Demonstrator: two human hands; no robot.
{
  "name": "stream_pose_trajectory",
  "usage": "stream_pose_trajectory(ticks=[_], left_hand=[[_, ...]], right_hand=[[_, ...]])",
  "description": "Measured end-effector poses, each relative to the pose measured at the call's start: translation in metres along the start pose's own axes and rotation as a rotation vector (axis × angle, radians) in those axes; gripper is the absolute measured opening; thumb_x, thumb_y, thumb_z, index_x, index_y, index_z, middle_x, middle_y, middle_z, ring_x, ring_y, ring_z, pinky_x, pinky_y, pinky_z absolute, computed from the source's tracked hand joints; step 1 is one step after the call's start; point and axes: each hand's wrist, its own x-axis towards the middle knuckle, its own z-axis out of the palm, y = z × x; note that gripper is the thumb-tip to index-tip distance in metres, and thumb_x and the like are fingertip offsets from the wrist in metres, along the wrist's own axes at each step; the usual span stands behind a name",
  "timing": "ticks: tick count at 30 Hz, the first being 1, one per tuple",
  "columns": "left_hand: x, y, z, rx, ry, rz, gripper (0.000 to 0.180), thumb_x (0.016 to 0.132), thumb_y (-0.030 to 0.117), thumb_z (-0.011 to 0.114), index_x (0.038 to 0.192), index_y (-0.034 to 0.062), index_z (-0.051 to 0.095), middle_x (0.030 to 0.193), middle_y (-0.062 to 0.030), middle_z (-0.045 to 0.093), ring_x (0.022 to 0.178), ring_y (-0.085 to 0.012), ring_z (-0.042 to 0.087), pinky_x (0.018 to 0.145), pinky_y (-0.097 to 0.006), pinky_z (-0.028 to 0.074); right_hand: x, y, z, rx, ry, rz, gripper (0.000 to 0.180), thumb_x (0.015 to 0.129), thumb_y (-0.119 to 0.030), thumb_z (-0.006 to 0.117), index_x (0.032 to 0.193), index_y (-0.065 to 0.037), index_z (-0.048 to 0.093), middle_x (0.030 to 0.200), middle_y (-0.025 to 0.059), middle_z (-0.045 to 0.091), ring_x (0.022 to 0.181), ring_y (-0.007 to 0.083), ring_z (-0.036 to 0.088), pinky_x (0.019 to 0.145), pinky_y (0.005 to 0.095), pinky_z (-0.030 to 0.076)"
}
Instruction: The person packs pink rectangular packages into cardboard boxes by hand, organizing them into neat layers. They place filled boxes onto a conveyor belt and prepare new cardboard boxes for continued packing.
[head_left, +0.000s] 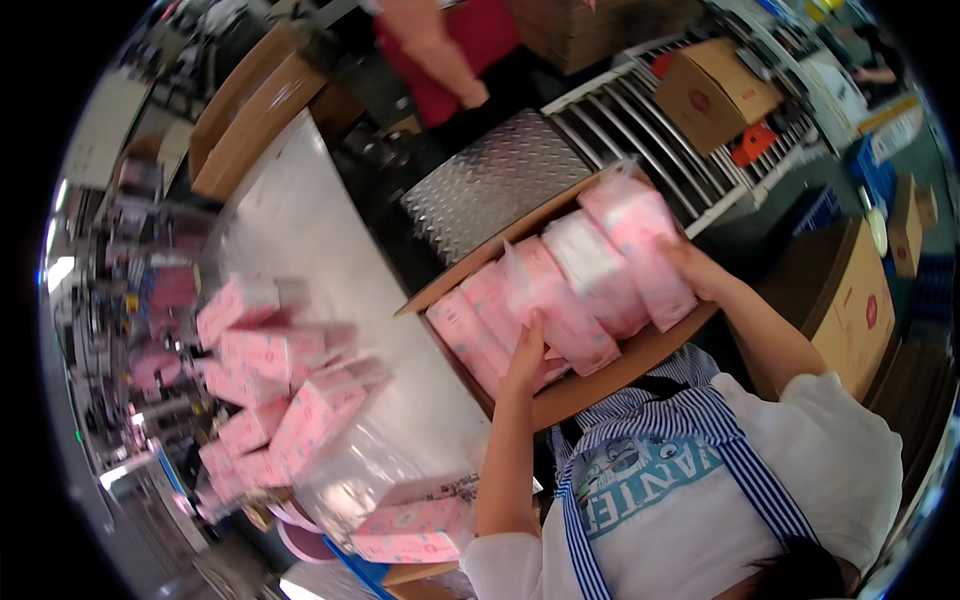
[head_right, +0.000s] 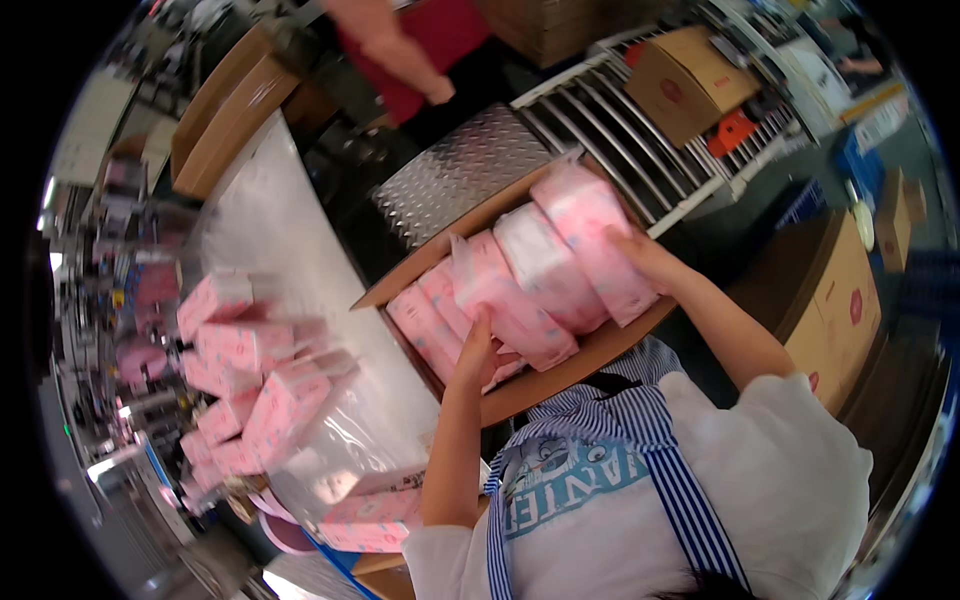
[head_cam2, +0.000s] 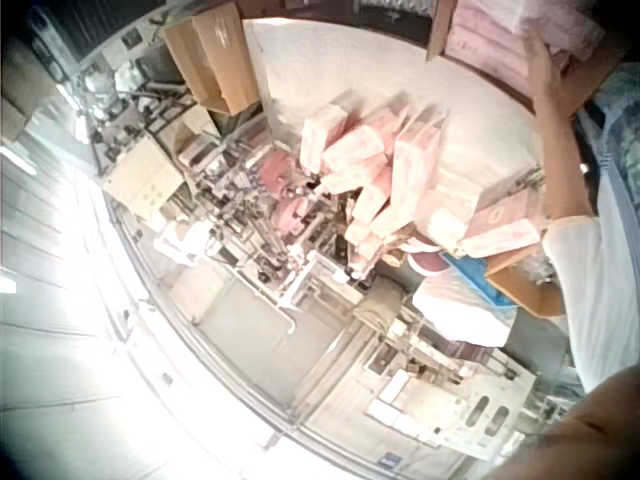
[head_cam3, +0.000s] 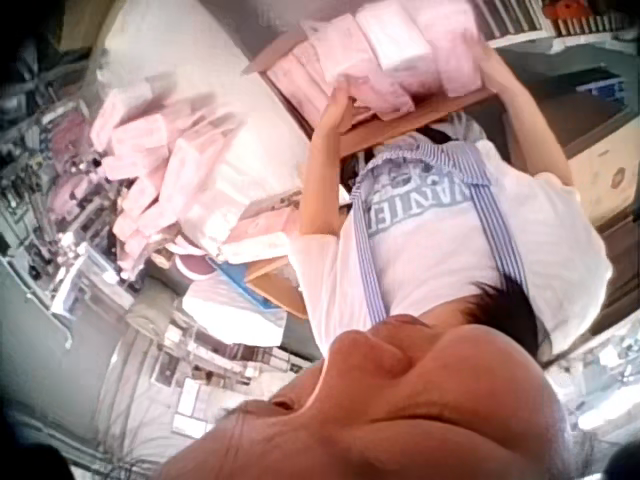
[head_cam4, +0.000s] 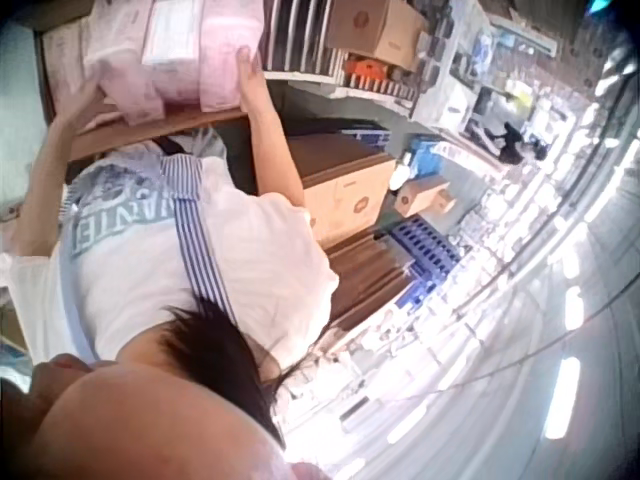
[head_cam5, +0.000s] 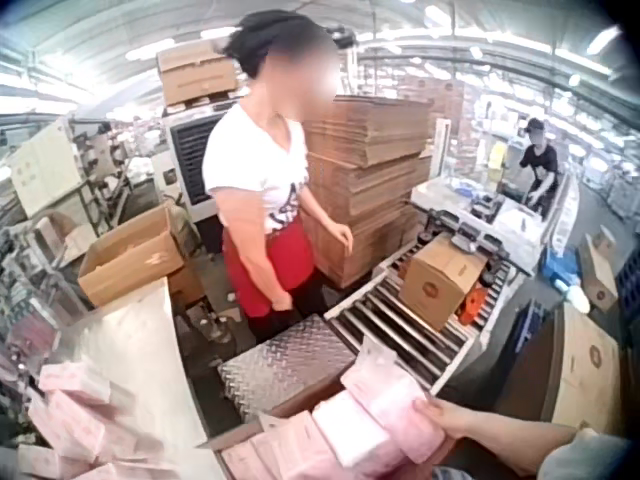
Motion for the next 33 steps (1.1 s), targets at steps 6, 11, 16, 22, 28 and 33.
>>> stream_pose_trajectory(ticks=[6, 11, 16, 22, 28, 33], left_hand=[[0.067, -0.015, 0.08, 1.551, 0.413, 0.757, 0.079, 0.08, 0.052, 0.059, 0.138, 0.0059, 0.033, 0.143, -0.0251, 0.026, 0.128, -0.0444, 0.03, 0.095, -0.062, 0.032], [0.1, -0.014, 0.116, 1.899, 0.471, 0.728, 0.09, 0.076, 0.059, 0.06, 0.145, 0.0116, 0.026, 0.151, -0.0225, 0.011, 0.137, -0.0464, 0.01, 0.101, -0.07, 0.012], [0.129, 0.004, 0.12, 1.95, 0.431, 0.488, 0.089, 0.078, 0.06, 0.057, 0.144, 0.0096, 0.026, 0.152, -0.0195, 0.011, 0.139, -0.0416, 0.009, 0.1, -0.07, 0.014], [0.102, 0.041, 0.057, 1.694, 0.554, 0.533, 0.073, 0.08, 0.039, 0.064, 0.139, 0.0059, 0.036, 0.147, -0.0235, 0.023, 0.136, -0.0357, 0.023, 0.103, -0.054, 0.026], [0.038, 0.009, 0.011, 1.26, 1.319, 0.345, 0.061, 0.083, 0.037, 0.062, 0.123, -0.005, 0.044, 0.121, -0.0244, 0.049, 0.109, -0.0366, 0.05, 0.086, -0.048, 0.042], [0.062, -0.009, 0.078, 0.554, 0.757, 0.476, 0.026, 0.089, 0.015, 0.056, 0.103, -0.0071, 0.056, 0.091, -0.0123, 0.064, 0.079, -0.0175, 0.06, 0.069, -0.028, 0.049]], right_hand=[[0.04, 0.059, -0.011, -1.381, 0.256, -0.498, 0.065, 0.076, -0.005, 0.051, 0.137, 0.0, 0.029, 0.134, 0.0249, 0.039, 0.119, 0.0349, 0.045, 0.103, 0.0378, 0.035], [-0.049, -0.043, -0.007, -1.418, 0.435, -0.552, 0.047, 0.081, -0.02, 0.054, 0.125, -0.009, 0.045, 0.113, 0.0164, 0.056, 0.106, 0.0279, 0.055, 0.086, 0.0424, 0.043], [-0.002, -0.031, -0.057, -1.204, 0.124, -0.261, 0.026, 0.083, -0.022, 0.051, 0.103, -0.006, 0.049, 0.066, 0.0158, 0.062, 0.063, 0.0376, 0.061, 0.056, 0.0478, 0.047], [0.039, -0.076, -0.115, -1.105, 0.264, -0.347, 0.024, 0.084, -0.021, 0.052, 0.105, -0.012, 0.048, 0.071, 0.0161, 0.063, 0.068, 0.0361, 0.062, 0.059, 0.0484, 0.047], [0.081, -0.091, -0.176, -1.517, 0.324, -0.315, 0.025, 0.082, -0.017, 0.052, 0.102, -0.004, 0.045, 0.064, 0.012, 0.061, 0.062, 0.0348, 0.062, 0.054, 0.045, 0.047], [0.098, -0.066, -0.201, -1.497, -0.114, -0.376, 0.049, 0.081, -0.032, 0.061, 0.115, -0.001, 0.045, 0.108, 0.0196, 0.057, 0.097, 0.0338, 0.059, 0.075, 0.0451, 0.048]])
